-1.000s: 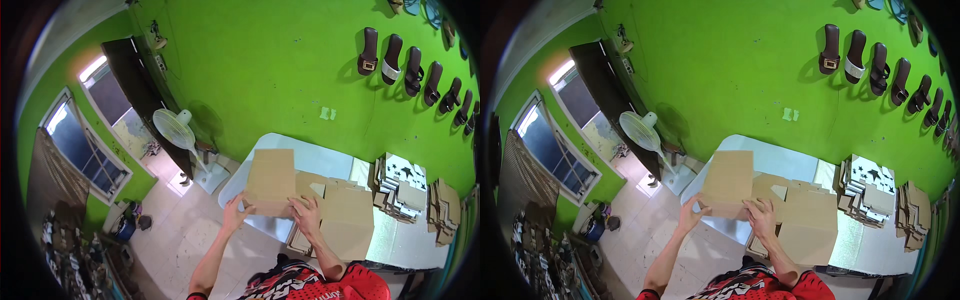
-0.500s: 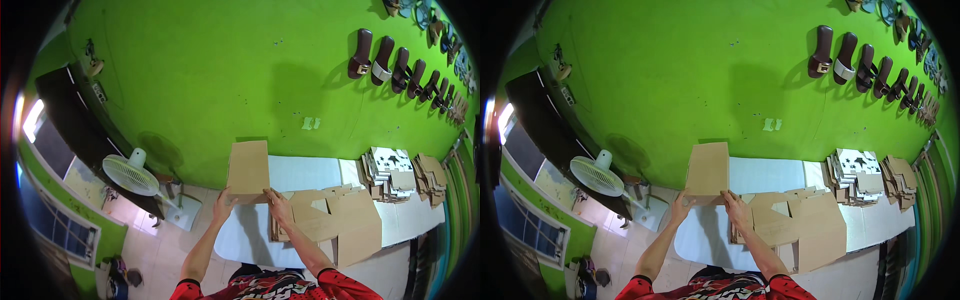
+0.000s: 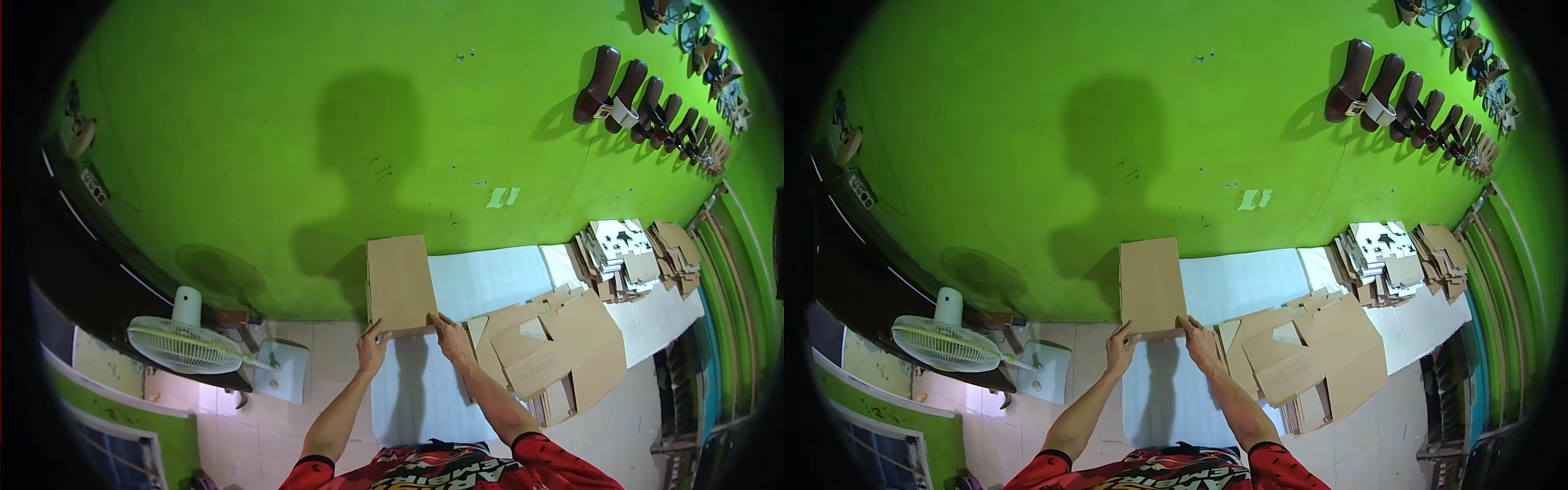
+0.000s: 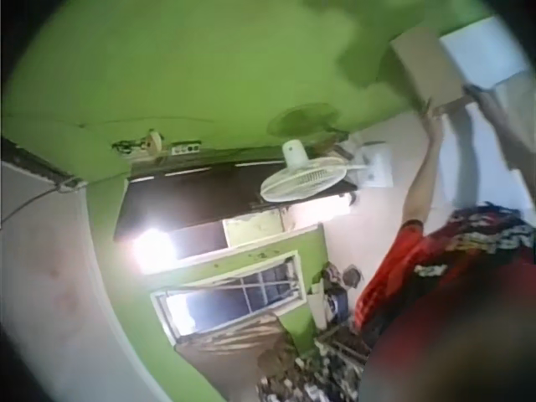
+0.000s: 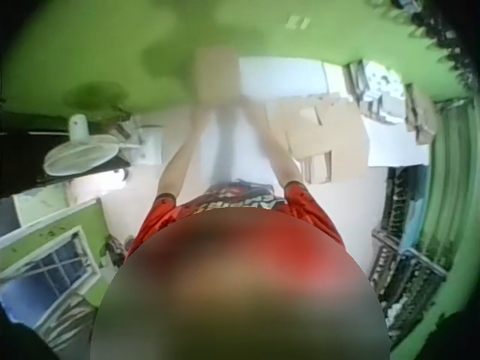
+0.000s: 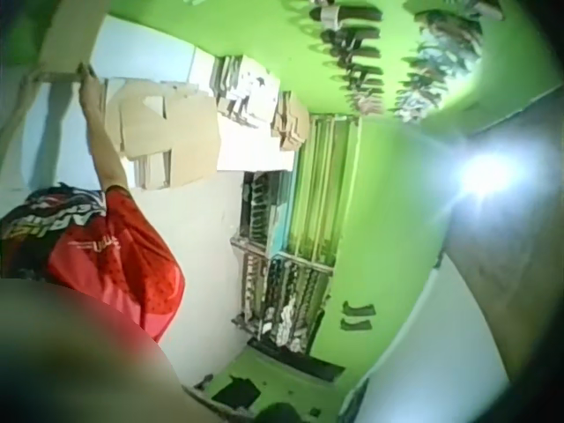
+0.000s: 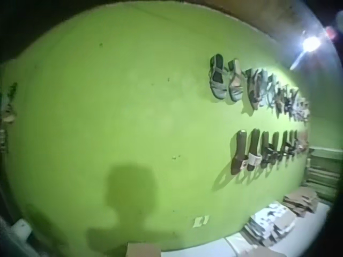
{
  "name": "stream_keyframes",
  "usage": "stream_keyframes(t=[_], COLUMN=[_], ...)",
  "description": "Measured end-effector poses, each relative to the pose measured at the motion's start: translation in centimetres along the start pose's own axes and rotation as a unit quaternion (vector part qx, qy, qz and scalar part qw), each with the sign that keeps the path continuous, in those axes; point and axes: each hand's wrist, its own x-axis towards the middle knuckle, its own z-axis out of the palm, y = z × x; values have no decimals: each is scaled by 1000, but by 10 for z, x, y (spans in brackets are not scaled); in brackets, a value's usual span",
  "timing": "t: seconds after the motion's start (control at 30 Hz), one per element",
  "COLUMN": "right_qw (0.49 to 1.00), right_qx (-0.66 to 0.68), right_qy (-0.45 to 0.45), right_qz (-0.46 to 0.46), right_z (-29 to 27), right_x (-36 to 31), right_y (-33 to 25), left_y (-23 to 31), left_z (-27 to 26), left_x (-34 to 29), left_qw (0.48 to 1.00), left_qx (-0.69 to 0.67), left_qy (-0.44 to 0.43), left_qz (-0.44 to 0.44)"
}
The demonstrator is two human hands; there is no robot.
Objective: Folding and stacking cardboard shoe boxes from flat templates.
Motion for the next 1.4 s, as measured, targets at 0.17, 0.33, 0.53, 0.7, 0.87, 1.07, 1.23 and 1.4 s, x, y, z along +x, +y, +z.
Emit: stream_keyframes(t=[0.17, 0.33, 0.53, 0.7, 0.87, 1.07, 1.23, 1.4], right_qw=[1000, 1000, 999, 988, 952, 888, 901, 927], right_qx=[-4, -1, 14, -19, -101, -193, -107, -80], right_qy=[10, -22, 45, 146, 246, 205, -32, -31], right_qz=[-25, -17, -21, 41, 154, 363, 420, 365], right_z=[8, 1, -40, -133, -254, -369, -346, -351], right_x=[2, -3, -37, -82, -111, -152, -113, -103], right_y=[-16, -7, 26, 105, 247, 433, 384, 364], left_y=[-22, -16, 34, 73, 87, 119, 106, 136], left_z=[-8, 2, 34, 96, 155, 210, 214, 206], left_x=[9, 4, -50, -116, -138, -131, -132, -114], left_qw=[1000, 999, 995, 941, 870, 854, 844, 814], left_qx=[-3, 21, 6, -154, -204, -331, -349, -355], left_qy=[18, -20, 97, -97, -135, -94, -63, -80], left_qz=[5, -21, 6, -287, -429, -389, -402, -453])
